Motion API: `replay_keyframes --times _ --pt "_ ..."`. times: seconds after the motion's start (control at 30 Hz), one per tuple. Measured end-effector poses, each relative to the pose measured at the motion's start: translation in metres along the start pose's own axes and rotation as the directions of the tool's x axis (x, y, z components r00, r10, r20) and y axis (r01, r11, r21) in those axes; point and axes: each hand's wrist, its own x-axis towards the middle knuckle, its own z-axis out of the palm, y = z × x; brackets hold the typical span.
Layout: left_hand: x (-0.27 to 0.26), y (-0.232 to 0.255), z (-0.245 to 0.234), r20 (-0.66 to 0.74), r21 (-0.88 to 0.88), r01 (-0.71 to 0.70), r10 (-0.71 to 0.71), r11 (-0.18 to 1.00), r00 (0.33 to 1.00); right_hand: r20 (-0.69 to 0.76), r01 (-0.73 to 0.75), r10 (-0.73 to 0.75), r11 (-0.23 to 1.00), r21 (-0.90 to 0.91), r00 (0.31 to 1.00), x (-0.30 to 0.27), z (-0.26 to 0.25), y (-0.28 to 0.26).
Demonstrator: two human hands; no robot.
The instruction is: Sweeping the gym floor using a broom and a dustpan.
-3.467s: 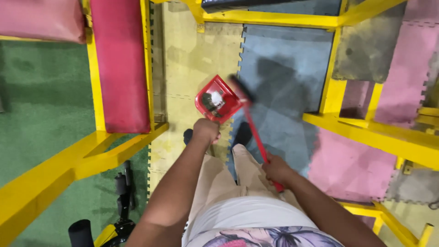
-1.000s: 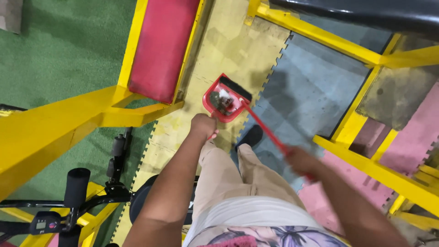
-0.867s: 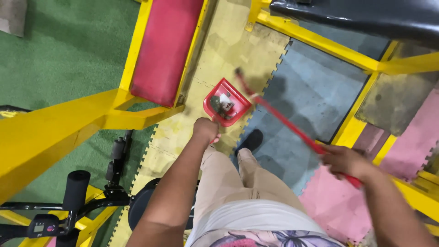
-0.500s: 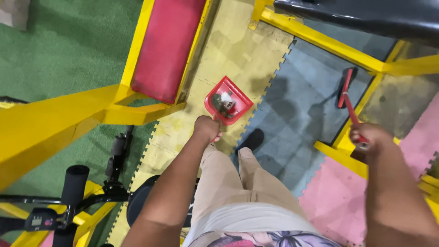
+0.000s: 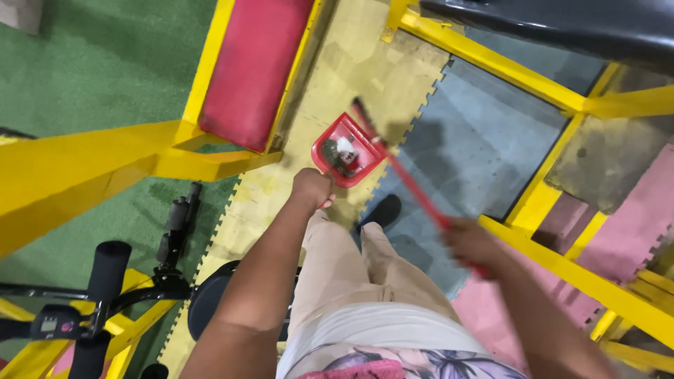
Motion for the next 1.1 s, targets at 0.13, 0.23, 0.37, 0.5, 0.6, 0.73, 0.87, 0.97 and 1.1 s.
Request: replay_keyframes --times 0.13,0.23,0.37,0.5,0.6,0.73,0.87,0.97,1.1 --pt "0.006 -0.014 0.001 0.003 -0.099 -0.021 0.022 0.995 1.0 -0.01 -0.12 0.123 0.979 0.163 0.992 -0.049 -0.098 0.001" --pt "-0.001 -0.012 0.004 0.032 -0.038 0.012 -0.011 0.999 0.999 -0.217 -0.138 0.202 0.951 0.277 0.955 -0.009 -0.169 0.048" --pt "0.005 -0.021 0.013 0.03 -0.073 -0.018 0.02 0.997 0.999 -0.014 -0.051 0.064 0.888 0.458 0.998 0.126 -0.246 0.204" --pt "0.029 -0.043 0.016 0.161 0.549 -0.417 0.398 0.724 0.903 0.04 -0.041 0.035 0.983 0.18 0.999 0.093 -0.01 0.121" --pt "-0.004 -0.033 0.014 0.057 0.133 -0.199 0.193 0.971 0.98 -0.129 -0.068 0.047 0.985 -0.161 0.991 0.034 0.122 0.055" --pt "-0.031 -0.039 0.003 -0.014 -0.229 -0.053 0.051 0.972 0.999 -0.053 0.02 -0.049 0.893 -0.449 0.997 -0.007 0.09 0.02" --pt "-0.018 -0.067 -0.005 0.049 -0.098 -0.056 0.061 0.994 0.997 -0.087 -0.089 0.102 0.985 0.146 0.991 -0.056 0.021 -0.003" --pt "-0.044 -0.083 -0.018 0.005 -0.192 0.002 -0.001 0.981 1.0 -0.178 -0.127 0.162 0.973 0.192 0.971 -0.07 -0.037 0.01" --pt "-0.072 -0.091 -0.028 -0.058 -0.291 0.049 -0.069 0.956 0.996 -0.245 -0.107 0.193 0.94 0.323 0.95 -0.036 -0.114 0.021"
